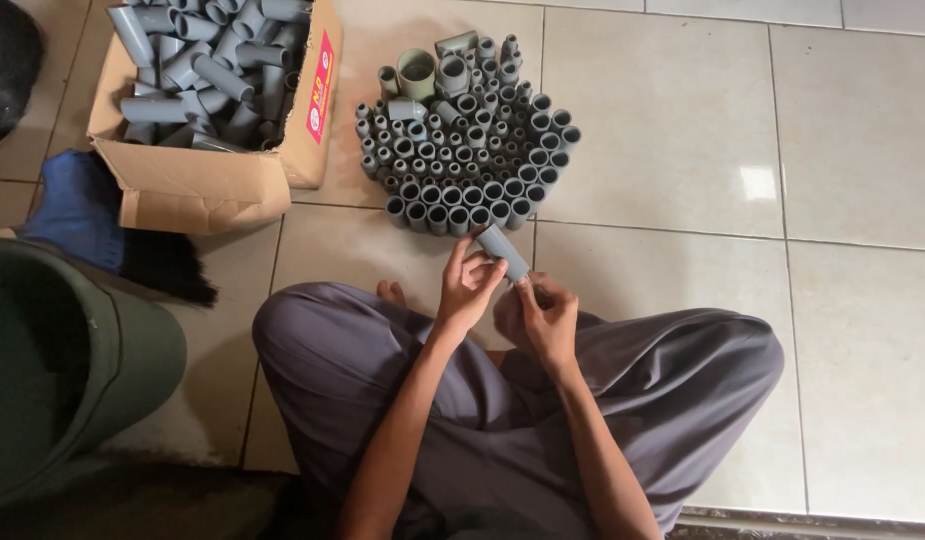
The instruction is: The person picks up PVC couplings one at a time and wipes the exterior and interior edges with a cloth.
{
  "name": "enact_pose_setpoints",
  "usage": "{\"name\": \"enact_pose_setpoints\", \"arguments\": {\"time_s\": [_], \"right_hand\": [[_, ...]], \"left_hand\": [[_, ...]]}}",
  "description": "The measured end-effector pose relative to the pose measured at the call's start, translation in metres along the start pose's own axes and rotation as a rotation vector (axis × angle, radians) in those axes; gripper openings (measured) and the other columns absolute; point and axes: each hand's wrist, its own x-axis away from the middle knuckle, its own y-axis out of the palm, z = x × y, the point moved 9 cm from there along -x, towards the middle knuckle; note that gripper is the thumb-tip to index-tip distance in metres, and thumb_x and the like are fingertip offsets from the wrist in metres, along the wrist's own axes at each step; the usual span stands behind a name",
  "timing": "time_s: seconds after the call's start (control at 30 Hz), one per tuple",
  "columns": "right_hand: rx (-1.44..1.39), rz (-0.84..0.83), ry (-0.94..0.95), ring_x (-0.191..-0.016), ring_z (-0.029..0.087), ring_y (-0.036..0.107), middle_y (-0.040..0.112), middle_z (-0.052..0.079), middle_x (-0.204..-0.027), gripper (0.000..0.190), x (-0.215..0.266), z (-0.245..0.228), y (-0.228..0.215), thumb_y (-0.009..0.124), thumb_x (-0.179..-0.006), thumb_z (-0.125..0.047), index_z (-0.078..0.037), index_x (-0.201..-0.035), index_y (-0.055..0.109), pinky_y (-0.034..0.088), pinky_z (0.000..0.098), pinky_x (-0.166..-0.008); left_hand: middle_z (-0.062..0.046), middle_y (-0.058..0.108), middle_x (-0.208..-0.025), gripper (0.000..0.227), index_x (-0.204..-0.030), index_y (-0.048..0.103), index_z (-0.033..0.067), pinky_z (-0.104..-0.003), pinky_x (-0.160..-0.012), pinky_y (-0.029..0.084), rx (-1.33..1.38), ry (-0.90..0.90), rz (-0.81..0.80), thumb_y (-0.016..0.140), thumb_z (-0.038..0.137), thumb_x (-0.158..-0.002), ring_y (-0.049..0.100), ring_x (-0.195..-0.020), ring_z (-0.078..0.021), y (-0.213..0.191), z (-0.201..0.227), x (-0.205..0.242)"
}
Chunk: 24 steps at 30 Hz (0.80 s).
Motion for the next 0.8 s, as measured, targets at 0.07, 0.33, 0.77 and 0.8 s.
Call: {"name": "enact_pose_setpoints", "arguments": {"time_s": [0.07, 0.33, 0.77, 0.8], "right_hand": [[-0.161, -0.039, 0.161, -0.063, 0.008, 0.054, 0.068, 0.006, -0.062, 0.018, 0.009, 0.027, 0.014, 0.074, -0.096, -0.017, -0.008, -0.08, 0.078, 0.042, 0.0275, -0.052], [-0.097, -0.068, -0.035, -0.073, 0.009, 0.055, 0.065, 0.01, -0.071, 0.015, 0.017, 0.037, 0.026, 0.069, -0.099, -0.011, -0.003, -0.089, 0.076, 0.044, 0.0277, -0.058], [-0.757, -0.307, 0.529, -0.074, 0.012, 0.065, 0.069, 0.003, -0.083, 0.019, 0.035, 0.029, 0.05, 0.061, -0.099, -0.016, -0.01, -0.111, 0.074, 0.053, 0.0274, -0.069], [-0.576, -0.226, 0.443, -0.07, 0.009, 0.063, 0.067, 0.0, -0.076, 0.015, 0.03, 0.035, 0.041, 0.063, -0.099, -0.013, -0.008, -0.097, 0.077, 0.051, 0.0235, -0.066]], "left_hand": [[-0.018, 0.064, -0.114, 0.064, -0.153, 0.04, 0.0122, -0.041, -0.095, 0.059, 0.029, -0.006, -0.003, 0.069, 0.006, -0.096, 0.068, -0.102, -0.0201, -0.002, 0.003, -0.001], [-0.022, 0.063, -0.125, 0.061, -0.154, 0.039, 0.0165, -0.04, -0.095, 0.058, 0.102, -0.05, -0.038, 0.067, 0.011, -0.099, 0.068, -0.107, -0.0234, 0.016, 0.021, 0.007], [-0.035, 0.057, -0.134, 0.065, -0.149, 0.034, 0.0071, -0.056, -0.1, 0.054, 0.237, -0.014, -0.249, 0.071, 0.018, -0.097, 0.061, -0.118, -0.0502, 0.014, 0.006, 0.004], [-0.033, 0.059, -0.131, 0.061, -0.15, 0.039, 0.0042, -0.056, -0.1, 0.054, 0.027, -0.026, -0.197, 0.068, 0.024, -0.1, 0.063, -0.118, -0.0471, 0.004, -0.006, -0.001]]}}
